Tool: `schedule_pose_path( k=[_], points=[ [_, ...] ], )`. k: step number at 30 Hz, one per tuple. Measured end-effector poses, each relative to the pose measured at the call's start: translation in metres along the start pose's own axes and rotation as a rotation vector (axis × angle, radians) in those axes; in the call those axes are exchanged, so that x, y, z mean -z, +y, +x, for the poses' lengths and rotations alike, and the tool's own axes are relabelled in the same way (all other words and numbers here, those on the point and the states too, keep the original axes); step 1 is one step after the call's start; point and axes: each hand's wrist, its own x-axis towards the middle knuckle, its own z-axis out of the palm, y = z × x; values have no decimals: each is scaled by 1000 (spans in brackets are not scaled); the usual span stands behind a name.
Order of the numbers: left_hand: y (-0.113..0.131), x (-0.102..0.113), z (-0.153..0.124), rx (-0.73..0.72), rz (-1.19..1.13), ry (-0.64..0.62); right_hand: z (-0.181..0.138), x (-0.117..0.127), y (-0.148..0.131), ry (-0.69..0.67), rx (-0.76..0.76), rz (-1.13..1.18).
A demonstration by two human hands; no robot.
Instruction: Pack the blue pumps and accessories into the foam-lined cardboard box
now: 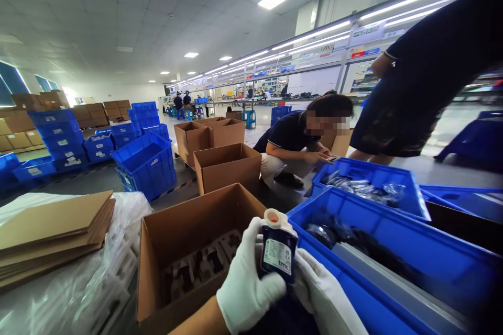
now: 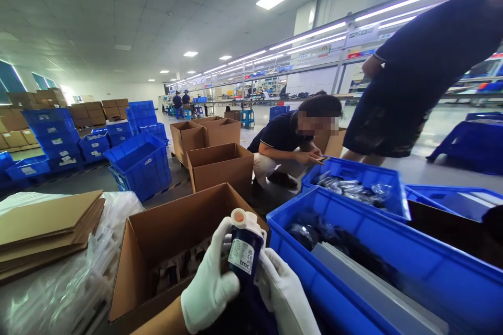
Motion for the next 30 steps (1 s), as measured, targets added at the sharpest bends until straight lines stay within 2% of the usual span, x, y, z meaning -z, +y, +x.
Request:
schedule_pose_path(
  k=[2, 5, 11, 15, 18, 23, 30],
  points=[
    [-1, -2, 0, -113, -44, -26, 0, 0, -5, -8, 39, 2],
    [-3, -5, 2, -154, -104, 12, -3, -3, -14, -29, 115, -106],
    [7, -6, -1, -155, 273, 206, -4, -4, -13, -133, 88, -74],
    [12, -8, -4, -180, 414, 266, 0, 0, -7, -196, 93, -66],
    [13, -7, -6, -242, 437, 249, 0, 1, -6, -198, 129, -97],
    [16, 0, -9, -195, 436, 201, -5, -4, -13, -155, 217, -186],
    [14, 2, -9, -160, 351, 180, -10, -8, -23, -123, 266, -239]
  ],
)
